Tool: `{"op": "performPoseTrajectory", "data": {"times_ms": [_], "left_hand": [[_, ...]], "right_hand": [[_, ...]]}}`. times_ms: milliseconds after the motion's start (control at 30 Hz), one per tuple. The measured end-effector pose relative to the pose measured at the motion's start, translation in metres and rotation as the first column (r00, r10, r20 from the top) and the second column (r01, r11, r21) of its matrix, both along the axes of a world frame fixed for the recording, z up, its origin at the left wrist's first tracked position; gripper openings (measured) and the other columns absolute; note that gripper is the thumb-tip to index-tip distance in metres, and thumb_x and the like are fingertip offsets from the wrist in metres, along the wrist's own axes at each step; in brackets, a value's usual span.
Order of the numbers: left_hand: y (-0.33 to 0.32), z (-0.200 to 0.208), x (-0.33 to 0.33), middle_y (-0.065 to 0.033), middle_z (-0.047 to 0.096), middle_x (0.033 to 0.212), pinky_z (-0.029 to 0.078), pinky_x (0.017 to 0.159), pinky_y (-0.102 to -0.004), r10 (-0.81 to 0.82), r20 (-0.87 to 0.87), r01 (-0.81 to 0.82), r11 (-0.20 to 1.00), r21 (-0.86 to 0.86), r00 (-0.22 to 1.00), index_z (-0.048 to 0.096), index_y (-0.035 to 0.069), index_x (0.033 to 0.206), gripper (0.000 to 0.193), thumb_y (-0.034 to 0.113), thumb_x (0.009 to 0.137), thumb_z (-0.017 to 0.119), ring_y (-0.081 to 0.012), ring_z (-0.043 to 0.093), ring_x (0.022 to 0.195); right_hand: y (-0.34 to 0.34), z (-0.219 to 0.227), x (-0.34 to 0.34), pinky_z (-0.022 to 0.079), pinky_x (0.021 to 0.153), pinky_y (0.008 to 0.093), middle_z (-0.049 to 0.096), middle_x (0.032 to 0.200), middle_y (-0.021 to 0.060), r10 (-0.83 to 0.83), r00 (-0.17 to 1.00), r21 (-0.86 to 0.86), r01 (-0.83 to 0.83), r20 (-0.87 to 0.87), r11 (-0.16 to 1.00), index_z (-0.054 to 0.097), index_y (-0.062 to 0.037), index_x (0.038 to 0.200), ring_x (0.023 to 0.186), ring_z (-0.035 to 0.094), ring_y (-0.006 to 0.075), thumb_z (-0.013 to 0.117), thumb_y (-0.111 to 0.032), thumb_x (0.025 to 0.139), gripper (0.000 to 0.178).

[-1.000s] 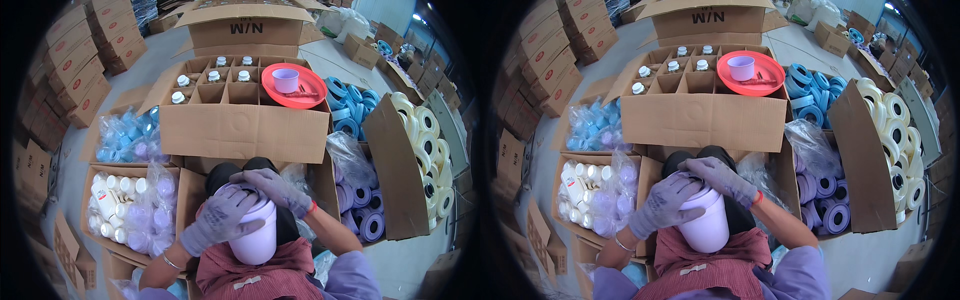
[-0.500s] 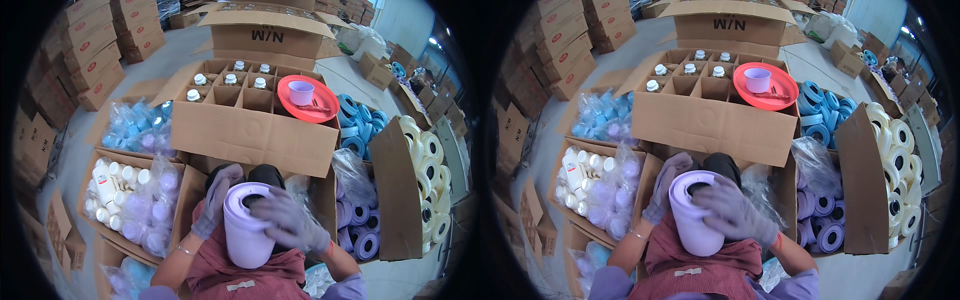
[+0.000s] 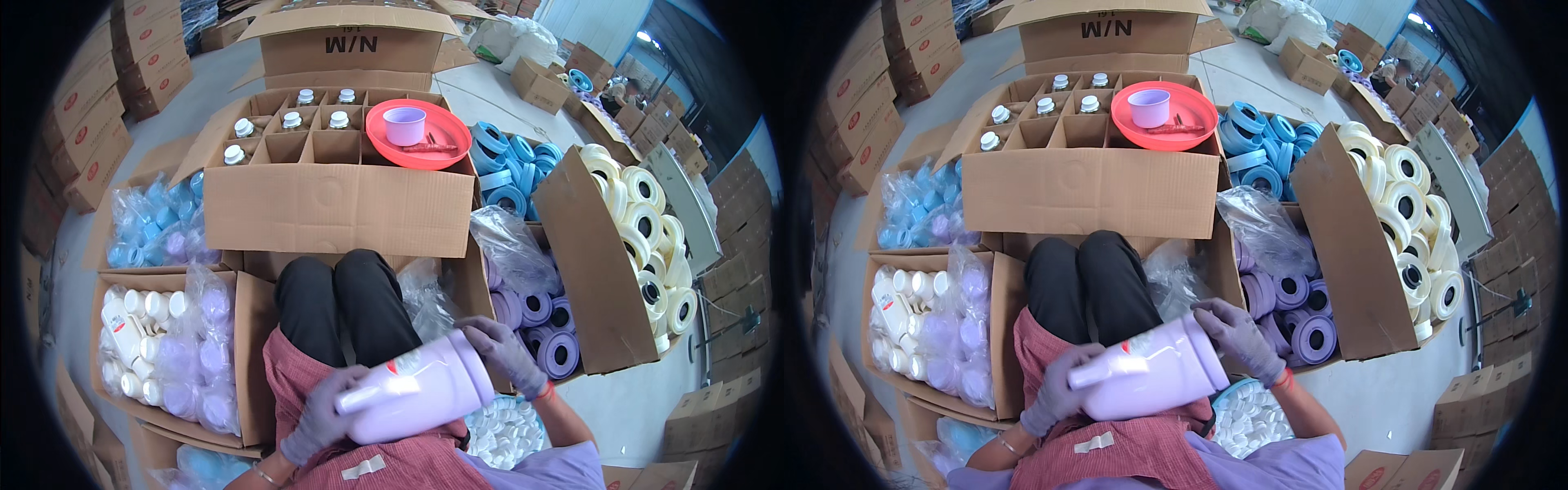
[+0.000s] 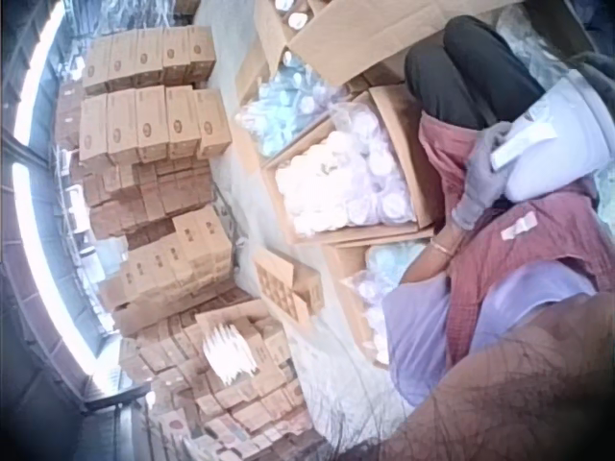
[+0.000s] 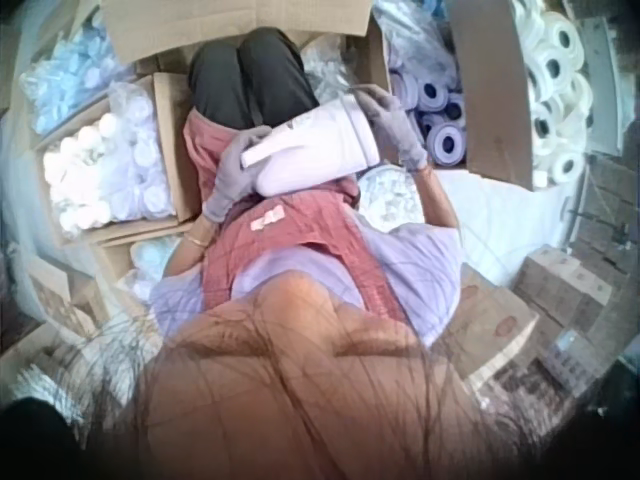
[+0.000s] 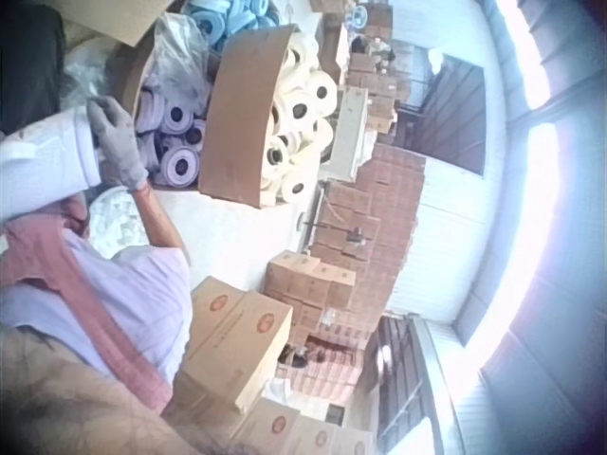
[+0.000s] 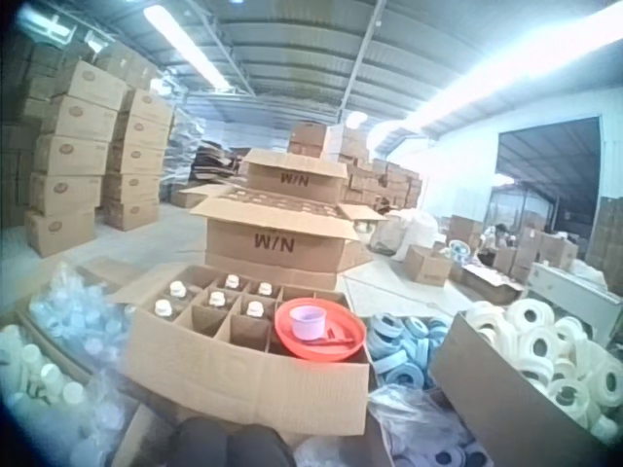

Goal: The person assembles thermos bottles by inserting glass liners into plastic bodies, screwing on colored lids, and wrapping each completed unit in a plastic bag. The person repeats this process with multiple bottles of different colors.

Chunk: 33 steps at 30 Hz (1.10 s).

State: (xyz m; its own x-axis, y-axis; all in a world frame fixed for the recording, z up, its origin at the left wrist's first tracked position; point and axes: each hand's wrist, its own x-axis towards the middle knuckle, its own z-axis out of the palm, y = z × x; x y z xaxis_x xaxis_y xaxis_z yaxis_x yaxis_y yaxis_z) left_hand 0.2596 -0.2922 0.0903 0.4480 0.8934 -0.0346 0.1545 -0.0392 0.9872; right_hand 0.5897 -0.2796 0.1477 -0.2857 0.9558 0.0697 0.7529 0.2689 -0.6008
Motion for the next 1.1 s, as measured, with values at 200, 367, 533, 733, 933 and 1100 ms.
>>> {"op": "performPoseTrajectory", "data": {"times_ms": [200,367,533,733,933,1100], "left_hand": [[0.038,0.001,0.020,-0.0140,0.072,0.110,0.050,0.098,-0.0334,0.077,0.104,-0.078,0.997,0.006,0.992,0.070,-0.002,0.111,0.027,0.013,0.089,0.064,-0.0248,0.067,0.108],[0.074,0.060,0.029,-0.0113,0.071,0.113,0.045,0.106,-0.0463,-0.083,-0.145,0.163,0.668,0.726,0.986,0.073,0.007,0.099,0.028,0.014,0.072,0.067,-0.0308,0.065,0.113],[0.086,0.055,-0.001,-0.0113,0.073,0.106,0.055,0.083,-0.0256,0.167,0.192,-0.133,0.975,-0.178,0.967,0.071,-0.004,0.109,0.025,0.009,0.089,0.067,-0.0163,0.069,0.097],[0.108,0.082,0.011,-0.0125,0.074,0.102,0.047,0.103,-0.0415,0.057,-0.136,0.065,0.661,0.748,0.989,0.074,0.005,0.099,0.020,0.009,0.081,0.066,-0.0255,0.070,0.103],[0.094,0.064,-0.002,-0.0138,0.073,0.096,0.053,0.086,-0.0320,0.341,0.093,-0.346,0.938,0.037,0.935,0.072,-0.005,0.099,0.020,0.011,0.090,0.063,-0.0203,0.070,0.093],[0.118,0.047,-0.009,-0.0111,0.074,0.101,0.050,0.096,-0.0334,0.192,0.113,-0.223,0.862,0.456,0.975,0.073,-0.002,0.099,0.018,0.004,0.086,0.062,-0.0201,0.068,0.103]], "right_hand": [[0.011,-0.016,-0.024,0.048,0.100,0.0382,0.056,0.133,0.0177,-0.040,0.813,-0.042,0.019,-0.581,0.999,0.057,-0.0019,0.125,0.121,0.057,0.0286,0.043,-0.041,0.103,0.047],[0.027,-0.064,0.003,0.048,0.100,0.0370,0.062,0.122,0.0151,-0.487,0.060,-0.481,-0.296,-0.871,0.825,0.054,-0.0012,0.126,0.112,0.062,0.0272,0.043,-0.038,0.106,0.043],[0.058,-0.016,-0.018,0.032,0.115,0.0357,0.039,0.149,0.0160,0.171,0.900,0.294,-0.051,-0.402,0.955,0.039,-0.0056,0.146,0.141,0.037,0.0303,0.036,-0.026,0.108,0.043],[0.093,-0.059,-0.012,0.050,0.099,0.0347,0.065,0.118,0.0106,-0.642,-0.103,-0.548,-0.430,-0.760,0.717,0.048,-0.0035,0.136,0.105,0.067,0.0248,0.044,-0.050,0.104,0.056],[0.107,-0.016,-0.046,0.044,0.103,0.0359,0.049,0.139,0.0149,0.017,0.677,-0.076,-0.108,-0.736,0.991,0.048,-0.0024,0.136,0.120,0.055,0.0232,0.040,-0.052,0.104,0.059],[0.114,0.008,-0.054,0.037,0.110,0.0375,0.048,0.138,0.0166,-0.420,0.513,-0.524,-0.071,-0.749,0.849,0.044,-0.0026,0.140,0.125,0.051,0.0255,0.048,-0.063,0.096,0.075]]}}
